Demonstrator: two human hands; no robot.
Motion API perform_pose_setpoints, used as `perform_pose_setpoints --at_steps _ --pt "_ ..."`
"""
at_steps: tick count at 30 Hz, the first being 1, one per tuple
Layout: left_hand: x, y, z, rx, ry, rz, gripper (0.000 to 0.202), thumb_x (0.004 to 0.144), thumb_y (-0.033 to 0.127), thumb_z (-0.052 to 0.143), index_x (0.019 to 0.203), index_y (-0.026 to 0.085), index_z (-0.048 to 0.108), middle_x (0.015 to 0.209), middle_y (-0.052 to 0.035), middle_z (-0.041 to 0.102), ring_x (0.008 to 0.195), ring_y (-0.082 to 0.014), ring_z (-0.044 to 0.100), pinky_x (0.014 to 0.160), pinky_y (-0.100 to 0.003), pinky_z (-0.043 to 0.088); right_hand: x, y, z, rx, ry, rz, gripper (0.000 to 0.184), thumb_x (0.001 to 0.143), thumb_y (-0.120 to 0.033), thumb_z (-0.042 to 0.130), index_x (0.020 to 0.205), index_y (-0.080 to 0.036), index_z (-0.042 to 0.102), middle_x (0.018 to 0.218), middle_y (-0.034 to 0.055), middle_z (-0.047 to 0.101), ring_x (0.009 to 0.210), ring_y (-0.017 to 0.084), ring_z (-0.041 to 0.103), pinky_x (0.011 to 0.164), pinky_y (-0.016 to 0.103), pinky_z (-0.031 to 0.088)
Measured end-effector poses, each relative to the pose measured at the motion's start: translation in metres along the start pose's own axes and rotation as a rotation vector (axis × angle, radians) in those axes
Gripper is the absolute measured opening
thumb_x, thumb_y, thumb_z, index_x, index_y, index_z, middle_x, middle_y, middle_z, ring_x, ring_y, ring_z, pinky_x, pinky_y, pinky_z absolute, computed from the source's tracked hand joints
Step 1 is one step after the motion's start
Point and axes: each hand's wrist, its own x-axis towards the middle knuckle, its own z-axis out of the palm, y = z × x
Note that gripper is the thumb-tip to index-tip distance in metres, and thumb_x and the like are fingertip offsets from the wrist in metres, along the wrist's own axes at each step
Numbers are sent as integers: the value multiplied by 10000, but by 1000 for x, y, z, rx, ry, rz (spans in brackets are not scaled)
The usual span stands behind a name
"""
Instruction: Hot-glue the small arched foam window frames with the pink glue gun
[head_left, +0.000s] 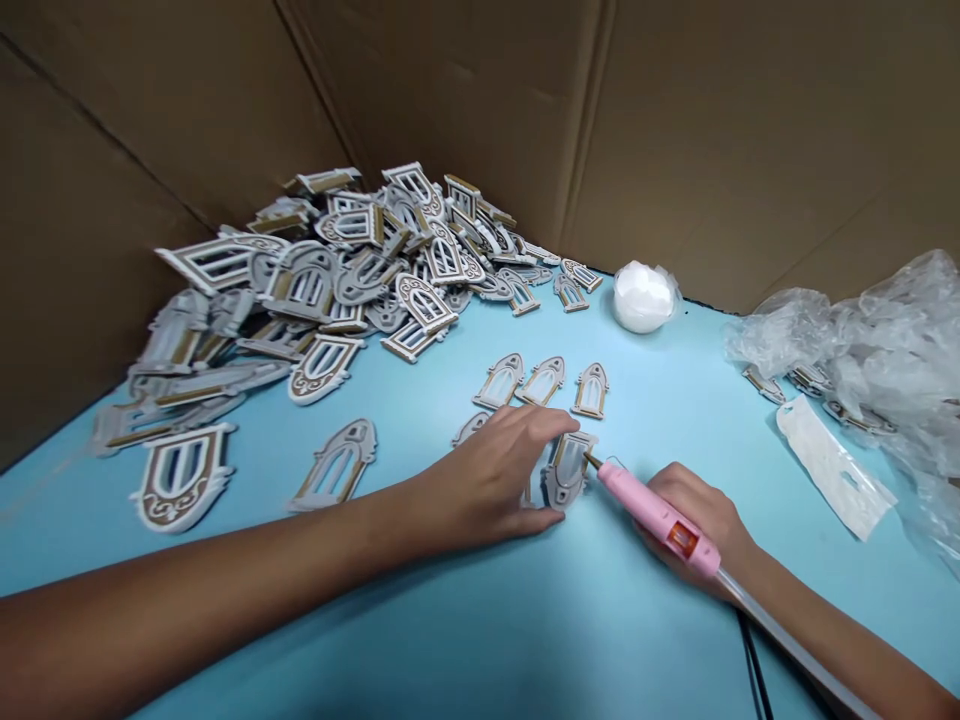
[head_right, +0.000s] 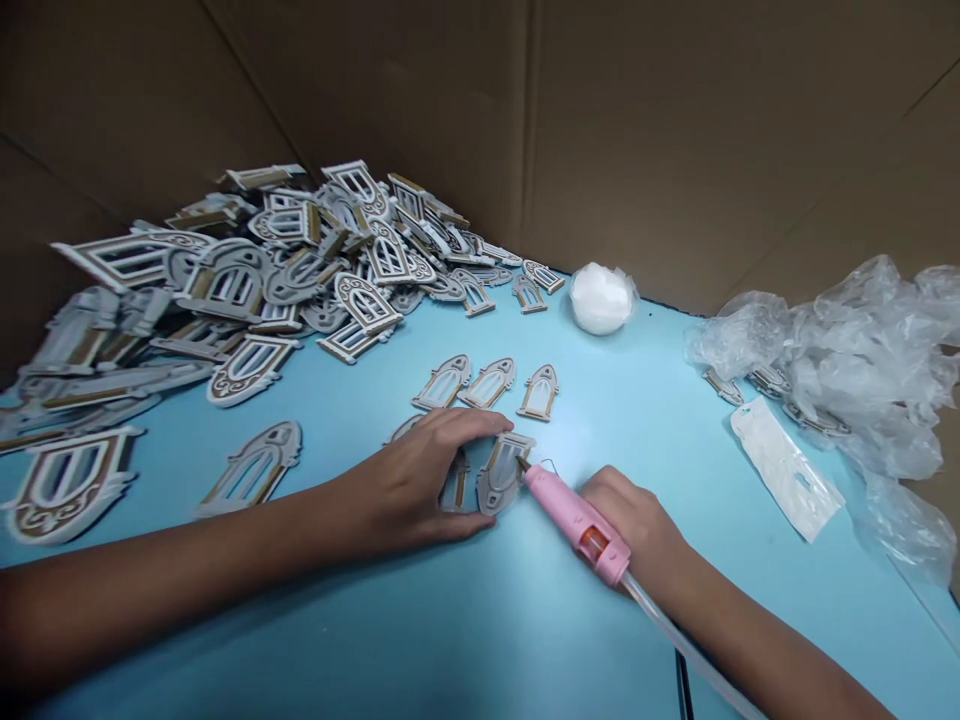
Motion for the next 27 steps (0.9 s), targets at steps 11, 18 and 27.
perform_pose_setpoints --at_steps 11,18,27 --pt "1 -2 7 -74 56 160 659 941 253 715 1447 243 293 1330 -161 616 1245 -292 608 1038 -476 498 -1 -5 3 8 -54 13 165 1008 -104 447 926 -206 546 780 23 552 642 139 539 519 248 427" --pt "0 -1 5 -70 62 139 652 934 253 721 1439 238 310 1319 -159 628 1251 -288 613 1051 -471 499 -3 -6 4 -8 -41 28 203 1026 -130 411 888 -207 537 769 27 528 632 134 504 502 249 405" --pt "-3 -1 7 -76 45 97 685 919 305 750 1464 218 344 1329 -163 633 1244 -301 618 1054 -473 505 -2 -6 4 -34 -40 10 195 1008 -125 443 864 -217 536 739 13 502 627 148 497 503 258 378"
